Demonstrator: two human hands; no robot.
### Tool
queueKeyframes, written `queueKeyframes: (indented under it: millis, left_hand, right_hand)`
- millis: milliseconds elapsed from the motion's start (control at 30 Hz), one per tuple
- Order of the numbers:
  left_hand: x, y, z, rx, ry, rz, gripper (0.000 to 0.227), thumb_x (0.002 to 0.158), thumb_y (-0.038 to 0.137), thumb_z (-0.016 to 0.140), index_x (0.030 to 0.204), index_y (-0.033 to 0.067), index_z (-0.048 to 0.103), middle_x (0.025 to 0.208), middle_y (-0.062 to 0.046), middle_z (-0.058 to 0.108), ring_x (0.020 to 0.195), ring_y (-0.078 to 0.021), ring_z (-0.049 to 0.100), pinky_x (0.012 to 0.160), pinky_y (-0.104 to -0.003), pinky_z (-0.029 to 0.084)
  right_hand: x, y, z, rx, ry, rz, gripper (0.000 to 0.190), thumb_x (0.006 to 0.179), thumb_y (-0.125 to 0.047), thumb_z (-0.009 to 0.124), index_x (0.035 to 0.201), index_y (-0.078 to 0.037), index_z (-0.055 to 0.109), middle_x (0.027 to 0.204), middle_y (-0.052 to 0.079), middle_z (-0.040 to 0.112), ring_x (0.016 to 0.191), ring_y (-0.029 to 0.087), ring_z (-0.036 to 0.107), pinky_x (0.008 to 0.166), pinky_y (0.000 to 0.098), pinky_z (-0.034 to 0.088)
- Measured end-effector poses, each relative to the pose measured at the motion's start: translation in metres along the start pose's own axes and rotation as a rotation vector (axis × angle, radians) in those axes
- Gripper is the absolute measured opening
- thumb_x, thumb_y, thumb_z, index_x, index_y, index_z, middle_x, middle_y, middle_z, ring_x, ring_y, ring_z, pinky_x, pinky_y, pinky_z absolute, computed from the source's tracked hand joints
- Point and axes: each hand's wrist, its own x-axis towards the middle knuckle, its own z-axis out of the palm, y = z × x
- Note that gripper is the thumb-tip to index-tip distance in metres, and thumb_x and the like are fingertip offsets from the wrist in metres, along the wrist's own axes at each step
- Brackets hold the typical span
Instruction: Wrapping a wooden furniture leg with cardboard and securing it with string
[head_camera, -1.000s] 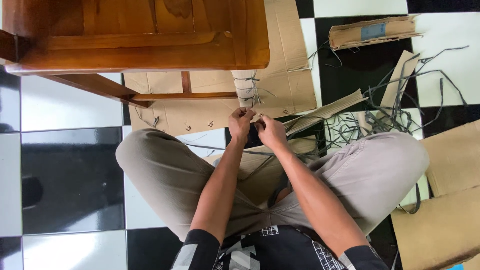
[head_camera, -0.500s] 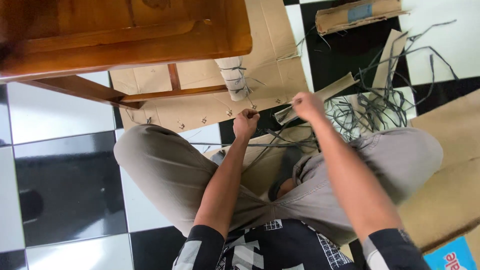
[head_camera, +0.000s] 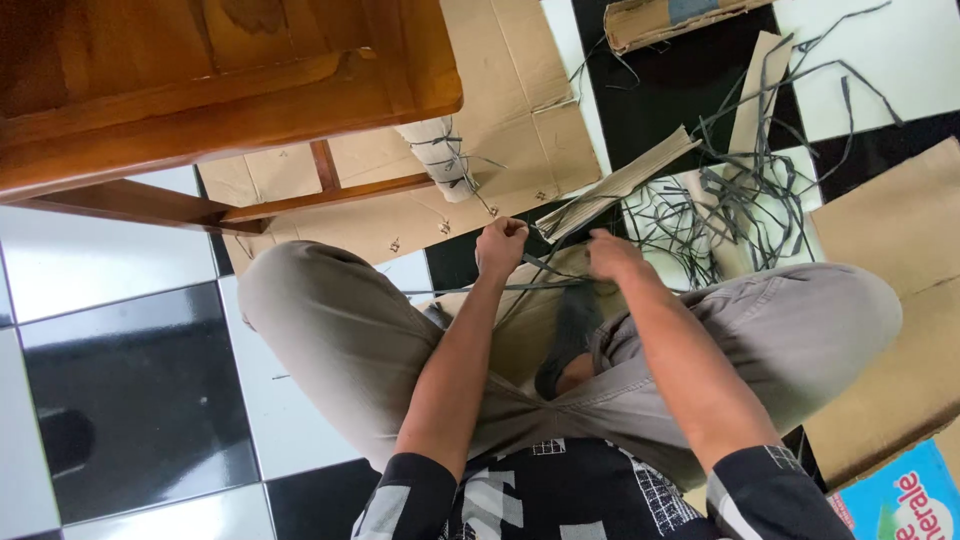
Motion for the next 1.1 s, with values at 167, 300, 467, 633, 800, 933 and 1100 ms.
queueKeyframes:
  millis: [167, 300, 467, 633, 800, 933, 1100]
  left_hand:
    - [-0.005, 0.006, -0.006, 0.000, 0.007, 0.006, 0.022, 0.087, 0.033, 0.069, 0.105, 0.0268, 0.078, 0.097, 0.000, 0.078, 0.103, -0.0299, 0.073, 0.092, -0.043, 0.055]
    - [-0.001, 0.001, -0.009, 0.026, 0.008, -0.011, 0.021, 0.087, 0.034, 0.069, 0.105, 0.0292, 0.078, 0.097, 0.002, 0.078, 0.104, -0.0291, 0.072, 0.093, -0.042, 0.055]
    - [-0.004, 0.004, -0.015, -0.022, 0.005, -0.008, 0.021, 0.088, 0.032, 0.068, 0.107, 0.0262, 0.078, 0.099, -0.001, 0.077, 0.106, -0.0305, 0.072, 0.094, -0.044, 0.054]
    - [-0.006, 0.005, -0.011, -0.028, -0.027, 0.004, 0.023, 0.088, 0.034, 0.069, 0.108, 0.0265, 0.077, 0.099, 0.000, 0.077, 0.106, -0.0296, 0.072, 0.095, -0.044, 0.054]
    - [-0.026, 0.033, -0.016, -0.287, -0.156, 0.278, 0.046, 0.089, 0.047, 0.076, 0.129, 0.0258, 0.070, 0.105, -0.010, 0.077, 0.105, -0.0306, 0.073, 0.097, -0.047, 0.055]
    - [-0.048, 0.066, -0.027, -0.482, -0.252, 0.348, 0.056, 0.097, 0.041, 0.072, 0.143, 0.0117, 0.059, 0.095, -0.016, 0.075, 0.086, -0.0251, 0.073, 0.087, -0.043, 0.057]
    - [-0.037, 0.064, -0.026, -0.644, -0.197, 0.279, 0.015, 0.085, 0.033, 0.086, 0.084, 0.0197, 0.081, 0.065, -0.001, 0.069, 0.064, -0.0060, 0.061, 0.067, -0.023, 0.054]
  right_hand:
    - [0.021, 0.016, 0.023, 0.003, -0.041, -0.021, 0.057, 0.097, -0.020, 0.047, 0.149, 0.001, 0.055, 0.160, 0.022, 0.046, 0.142, 0.045, 0.050, 0.116, 0.0604, 0.045]
    - [0.030, 0.025, 0.025, 0.018, -0.007, -0.058, 0.057, 0.096, -0.021, 0.045, 0.147, 0.001, 0.057, 0.155, 0.025, 0.051, 0.138, 0.047, 0.052, 0.111, 0.0629, 0.046]
    - [0.032, 0.020, -0.005, 0.096, 0.002, -0.142, 0.052, 0.090, -0.017, 0.046, 0.137, -0.004, 0.065, 0.145, 0.022, 0.058, 0.134, 0.045, 0.055, 0.114, 0.0575, 0.044]
    - [-0.022, -0.013, -0.078, 0.285, 0.023, -0.065, 0.037, 0.092, -0.033, 0.057, 0.119, -0.022, 0.080, 0.105, 0.004, 0.082, 0.112, 0.031, 0.072, 0.099, 0.0449, 0.055]
    - [-0.088, -0.046, -0.138, 0.486, 0.122, -0.147, 0.029, 0.089, -0.041, 0.068, 0.107, -0.022, 0.082, 0.097, 0.004, 0.080, 0.099, 0.026, 0.071, 0.088, 0.0434, 0.055]
    - [-0.094, -0.058, -0.134, 0.787, 0.131, -0.182, 0.033, 0.090, -0.034, 0.076, 0.110, -0.009, 0.080, 0.092, 0.009, 0.075, 0.094, 0.020, 0.064, 0.084, 0.0359, 0.056]
    - [-0.073, -0.057, -0.117, 0.907, 0.068, -0.329, 0.021, 0.092, -0.025, 0.076, 0.101, -0.006, 0.079, 0.088, 0.005, 0.070, 0.081, 0.013, 0.059, 0.068, 0.0269, 0.051]
